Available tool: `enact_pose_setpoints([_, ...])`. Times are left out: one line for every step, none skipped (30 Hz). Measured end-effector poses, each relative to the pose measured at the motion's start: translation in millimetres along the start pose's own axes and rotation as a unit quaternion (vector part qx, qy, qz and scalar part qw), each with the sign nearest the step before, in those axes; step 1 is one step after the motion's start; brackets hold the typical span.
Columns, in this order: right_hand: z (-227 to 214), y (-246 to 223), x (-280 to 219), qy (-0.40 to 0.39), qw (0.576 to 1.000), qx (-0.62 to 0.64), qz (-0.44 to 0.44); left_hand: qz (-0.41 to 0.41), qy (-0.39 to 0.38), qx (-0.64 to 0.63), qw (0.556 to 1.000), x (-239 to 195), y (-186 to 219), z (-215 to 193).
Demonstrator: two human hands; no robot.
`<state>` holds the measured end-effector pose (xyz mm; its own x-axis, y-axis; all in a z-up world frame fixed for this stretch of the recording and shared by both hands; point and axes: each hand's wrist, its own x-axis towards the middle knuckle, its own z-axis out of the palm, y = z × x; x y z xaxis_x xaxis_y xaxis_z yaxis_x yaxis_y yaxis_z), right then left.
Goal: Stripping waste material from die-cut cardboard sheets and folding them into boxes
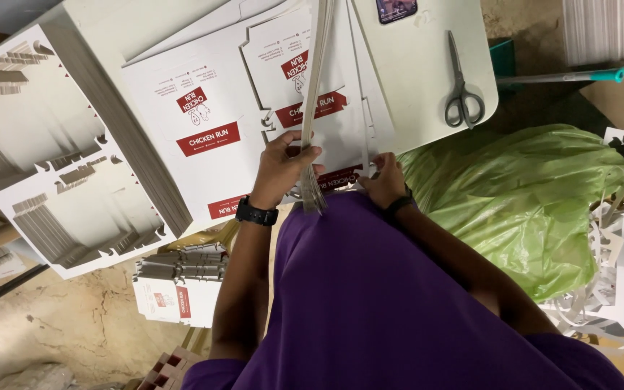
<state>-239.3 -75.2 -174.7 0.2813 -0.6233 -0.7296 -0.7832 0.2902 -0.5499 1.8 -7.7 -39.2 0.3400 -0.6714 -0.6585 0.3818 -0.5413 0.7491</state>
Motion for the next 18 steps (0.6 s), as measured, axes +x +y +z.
enact_pose_setpoints([-6, -12, -8, 0.000, 1.000, 0.000, 0.000, 0.000, 0.000, 0.000, 1.000, 1, 1, -1])
enact_pose_setpoints([-11, -23, -16, -0.026, 0.999, 0.019, -0.004, 0.005, -0.005, 0.014, 1.000, 1, 2, -1])
enact_pose_setpoints([-17, -35, -24, -0.053, 0.998, 0.037, -0.009, 0.009, -0.009, 0.028, 1.000, 1, 3, -1])
enact_pose_setpoints([-20, -39, -28, -0.052, 0.998, 0.037, -0.010, 0.011, -0.009, 0.028, 0.999, 0, 6, 1])
enact_pose_setpoints([-23, -44, -31, -0.083, 0.993, 0.069, -0.036, 0.013, -0.002, 0.050, 0.999, -1, 9, 3])
enact_pose_setpoints([-25, -48, -35, -0.115, 0.986, 0.101, -0.062, 0.014, 0.005, 0.071, 0.997, -2, 12, 5])
enact_pose_setpoints([-26, -56, -40, -0.115, 0.986, 0.100, -0.062, 0.015, 0.005, 0.071, 0.997, 0, 10, 6])
enact_pose_setpoints([-26, -65, -45, -0.126, 0.979, 0.119, -0.104, 0.018, 0.017, 0.119, 0.993, 2, 7, 8])
enact_pose_setpoints([-26, -73, -50, -0.137, 0.970, 0.138, -0.145, 0.021, 0.029, 0.167, 0.985, 5, 5, 9])
enact_pose_setpoints([-27, -79, -55, -0.138, 0.970, 0.137, -0.145, 0.022, 0.029, 0.166, 0.985, 6, 2, 10])
enact_pose_setpoints([-28, -85, -59, -0.136, 0.969, 0.139, -0.155, 0.025, 0.031, 0.185, 0.982, 8, -1, 12])
enact_pose_setpoints([-29, -90, -64, -0.133, 0.967, 0.140, -0.164, 0.028, 0.032, 0.203, 0.978, 10, -3, 14])
enact_pose_setpoints([-28, -93, -65, -0.134, 0.967, 0.140, -0.164, 0.028, 0.033, 0.203, 0.978, 8, -3, 15])
enact_pose_setpoints([-27, -96, -66, -0.134, 0.972, 0.103, -0.161, 0.026, 0.031, 0.203, 0.978, 8, -2, 17])
enact_pose_setpoints([-26, -100, -66, -0.135, 0.976, 0.066, -0.157, 0.024, 0.028, 0.203, 0.979, 7, -1, 18])
enact_pose_setpoints([-26, -99, -67, -0.134, 0.976, 0.065, -0.158, 0.025, 0.029, 0.202, 0.979, 4, 5, 19])
enact_pose_setpoints([-26, -98, -67, -0.127, 0.975, 0.043, -0.175, 0.029, 0.022, 0.205, 0.978, 0, 11, 19])
enact_pose_setpoints([-26, -98, -68, -0.121, 0.973, 0.021, -0.193, 0.033, 0.017, 0.207, 0.978, -4, 17, 19])
